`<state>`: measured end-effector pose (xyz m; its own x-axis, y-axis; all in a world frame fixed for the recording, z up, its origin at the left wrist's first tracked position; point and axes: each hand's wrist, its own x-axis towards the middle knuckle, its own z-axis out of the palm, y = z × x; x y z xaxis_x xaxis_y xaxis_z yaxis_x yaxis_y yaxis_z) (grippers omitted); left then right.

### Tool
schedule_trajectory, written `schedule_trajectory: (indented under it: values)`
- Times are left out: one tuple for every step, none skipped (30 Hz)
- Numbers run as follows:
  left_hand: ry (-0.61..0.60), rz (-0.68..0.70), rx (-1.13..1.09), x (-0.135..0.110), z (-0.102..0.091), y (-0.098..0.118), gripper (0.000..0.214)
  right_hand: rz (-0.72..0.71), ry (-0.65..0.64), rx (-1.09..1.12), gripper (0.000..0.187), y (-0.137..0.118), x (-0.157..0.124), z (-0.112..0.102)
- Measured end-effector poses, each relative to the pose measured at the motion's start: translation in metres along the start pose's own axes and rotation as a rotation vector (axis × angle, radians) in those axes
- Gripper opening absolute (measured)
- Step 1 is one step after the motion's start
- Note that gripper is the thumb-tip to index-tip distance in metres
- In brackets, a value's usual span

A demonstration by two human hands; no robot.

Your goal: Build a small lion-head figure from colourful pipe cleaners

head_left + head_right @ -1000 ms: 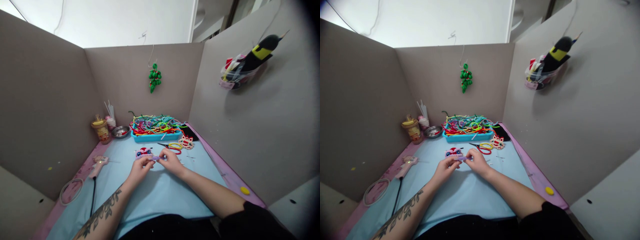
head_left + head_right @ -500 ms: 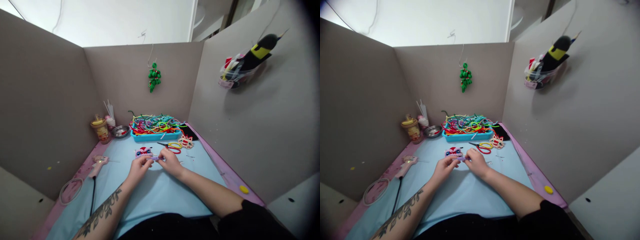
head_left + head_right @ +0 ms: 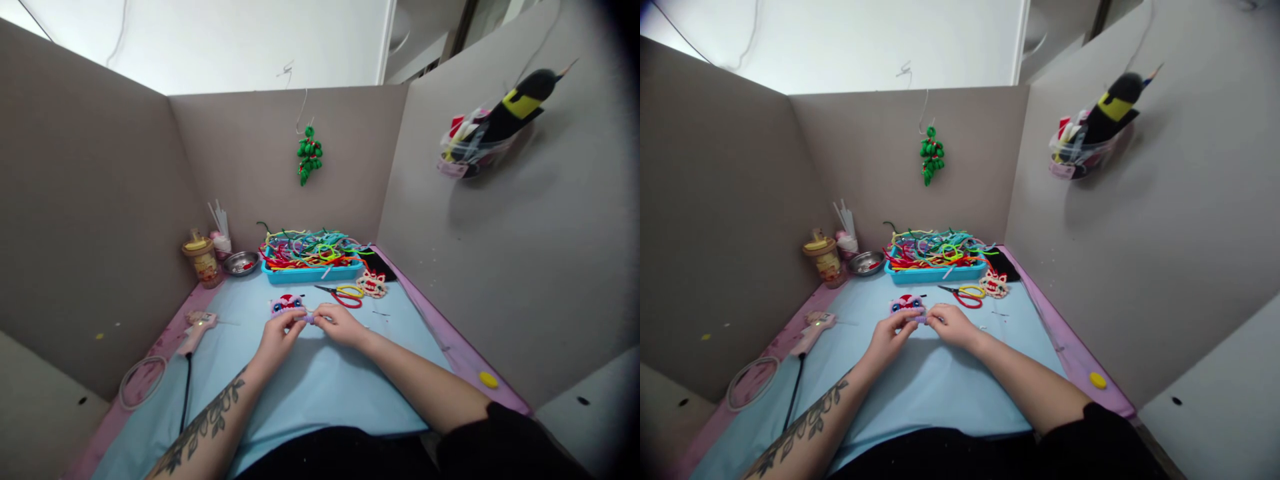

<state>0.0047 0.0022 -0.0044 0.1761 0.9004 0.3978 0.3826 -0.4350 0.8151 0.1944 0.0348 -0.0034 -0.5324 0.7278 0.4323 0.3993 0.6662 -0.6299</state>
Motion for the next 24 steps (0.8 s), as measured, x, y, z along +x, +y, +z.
schedule_trajectory:
  values:
    - [-0.004, -0.019, -0.009, 0.0003, -0.0003, 0.0005, 0.024, 0.015, 0.021, 0.004, 0.016, -0.0006, 0.0001, 0.0]
    - [-0.014, -0.042, -0.024, 0.0006, -0.0006, 0.001, 0.026, 0.031, 0.042, 0.008, 0.016, -0.0011, 0.0002, -0.0001]
    - [-0.026, -0.063, -0.046, 0.0009, -0.0009, 0.0016, 0.028, 0.047, 0.061, 0.01, 0.017, -0.0016, 0.0003, -0.0001]
    - [-0.037, -0.081, -0.07, 0.0012, -0.0012, 0.002, 0.029, 0.062, 0.076, 0.011, 0.017, -0.0019, 0.0003, -0.0001]
    - [-0.046, -0.095, -0.095, 0.0015, -0.0014, 0.0023, 0.03, 0.074, 0.088, 0.009, 0.018, -0.002, 0.0002, 0.0001]
    - [-0.051, -0.106, -0.119, 0.0018, -0.0014, 0.0025, 0.03, 0.084, 0.098, 0.004, 0.018, -0.0019, 0.0001, 0.0003]
    - [-0.053, -0.117, -0.14, 0.0021, -0.0013, 0.0023, 0.03, 0.092, 0.108, -0.004, 0.018, -0.0017, 0.0, 0.0007]
    - [-0.053, -0.131, -0.157, 0.0023, -0.0012, 0.002, 0.029, 0.099, 0.119, -0.012, 0.018, -0.0013, -0.0002, 0.0012]
    - [-0.051, -0.147, -0.17, 0.0026, -0.0008, 0.0015, 0.029, 0.105, 0.129, -0.019, 0.018, -0.0009, -0.0004, 0.0016]
    - [-0.048, -0.164, -0.184, 0.0028, -0.0004, 0.0007, 0.028, 0.109, 0.137, -0.025, 0.018, -0.0006, -0.0006, 0.0021]
    - [-0.046, -0.182, -0.199, 0.003, 0.0001, -0.0001, 0.027, 0.111, 0.144, -0.028, 0.017, -0.0003, -0.0007, 0.0025]
    - [-0.045, -0.199, -0.219, 0.0032, 0.0007, -0.001, 0.027, 0.111, 0.149, -0.031, 0.017, -0.0002, -0.0007, 0.0028]
    - [-0.044, -0.214, -0.243, 0.0035, 0.0014, -0.0019, 0.027, 0.109, 0.155, -0.032, 0.016, -0.0003, -0.0008, 0.003]
    - [-0.045, -0.228, -0.271, 0.0038, 0.0019, -0.0027, 0.027, 0.106, 0.162, -0.034, 0.016, -0.0005, -0.0007, 0.0031]
    - [-0.045, -0.242, -0.301, 0.0043, 0.0024, -0.0034, 0.027, 0.103, 0.17, -0.036, 0.015, -0.001, -0.0007, 0.003]
    - [-0.048, -0.258, -0.329, 0.0048, 0.0028, -0.004, 0.028, 0.1, 0.18, -0.038, 0.014, -0.0016, -0.0006, 0.0029]
    - [-0.052, -0.277, -0.356, 0.0053, 0.0029, -0.0045, 0.029, 0.099, 0.189, -0.042, 0.013, -0.0022, -0.0006, 0.0028]
    - [-0.057, -0.296, -0.38, 0.0059, 0.0028, -0.0049, 0.031, 0.098, 0.199, -0.046, 0.012, -0.0029, -0.0006, 0.0026]
    - [-0.064, -0.317, -0.402, 0.0064, 0.0025, -0.0053, 0.032, 0.097, 0.206, -0.051, 0.012, -0.0035, -0.0007, 0.0025]
    - [-0.072, -0.335, -0.421, 0.0068, 0.002, -0.0056, 0.034, 0.095, 0.214, -0.056, 0.011, -0.004, -0.0008, 0.0025]
    - [-0.078, -0.349, -0.438, 0.007, 0.0013, -0.0058, 0.036, 0.094, 0.223, -0.062, 0.01, -0.0043, -0.001, 0.0026]
    - [-0.084, -0.358, -0.453, 0.0072, 0.0007, -0.0058, 0.038, 0.091, 0.23, -0.068, 0.009, -0.0045, -0.0013, 0.0028]
    - [-0.089, -0.363, -0.466, 0.0072, 0.0, -0.0056, 0.039, 0.088, 0.237, -0.073, 0.008, -0.0045, -0.0016, 0.0032]
    - [-0.092, -0.365, -0.479, 0.0071, -0.0006, -0.0051, 0.041, 0.084, 0.243, -0.077, 0.008, -0.0043, -0.002, 0.0037]
